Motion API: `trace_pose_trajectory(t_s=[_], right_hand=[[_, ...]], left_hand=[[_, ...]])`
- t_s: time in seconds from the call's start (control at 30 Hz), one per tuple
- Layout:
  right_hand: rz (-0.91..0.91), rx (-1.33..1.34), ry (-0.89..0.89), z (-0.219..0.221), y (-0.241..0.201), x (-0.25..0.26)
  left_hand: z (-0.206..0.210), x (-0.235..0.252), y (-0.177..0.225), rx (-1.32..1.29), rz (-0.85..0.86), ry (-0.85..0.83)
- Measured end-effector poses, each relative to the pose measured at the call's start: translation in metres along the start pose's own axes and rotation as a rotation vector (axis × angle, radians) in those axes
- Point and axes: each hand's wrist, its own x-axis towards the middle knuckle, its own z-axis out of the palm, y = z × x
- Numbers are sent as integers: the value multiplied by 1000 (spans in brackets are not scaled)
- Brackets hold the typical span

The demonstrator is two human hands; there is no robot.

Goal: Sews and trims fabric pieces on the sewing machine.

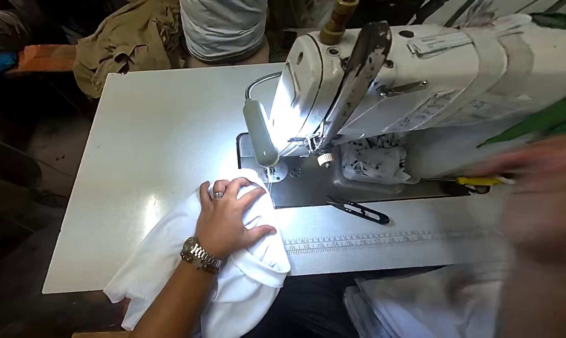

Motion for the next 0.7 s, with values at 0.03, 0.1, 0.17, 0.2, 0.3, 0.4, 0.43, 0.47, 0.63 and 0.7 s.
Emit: trace_pose_trajectory(t_s=[0.03, 0.1, 0.17, 0.2, 0.3, 0.4, 0.43, 0.47, 0.63, 0.7], right_hand=[[-110, 22, -159, 36, -28, -6], [-281, 31, -410, 98, -55, -10], [-361, -15, -558, 143, -55, -9], [-405, -60, -607, 159, -48, -7], [-487, -150, -703, 180, -41, 8], [-536, -184, -751, 182, -40, 21], [-546, -181, -742, 180, -41, 24], [-543, -166, -716, 180, -42, 26], [-449, -113, -526, 194, -41, 20], [-405, -94, -445, 203, -39, 15]], left_hand=[[-1, 1, 0, 3, 0, -3], [1, 3, -1, 7, 4, 0], [2, 4, 0, 10, 0, 12], [1, 4, 0, 9, -8, 15], [1, 6, 0, 24, -51, -24], [2, 7, 0, 29, -68, -26], [1, 8, 1, 31, -75, -33], [0, 8, 2, 30, -83, -47], [-2, 12, 5, 54, -113, -74], [-1, 12, 5, 56, -119, -78]])
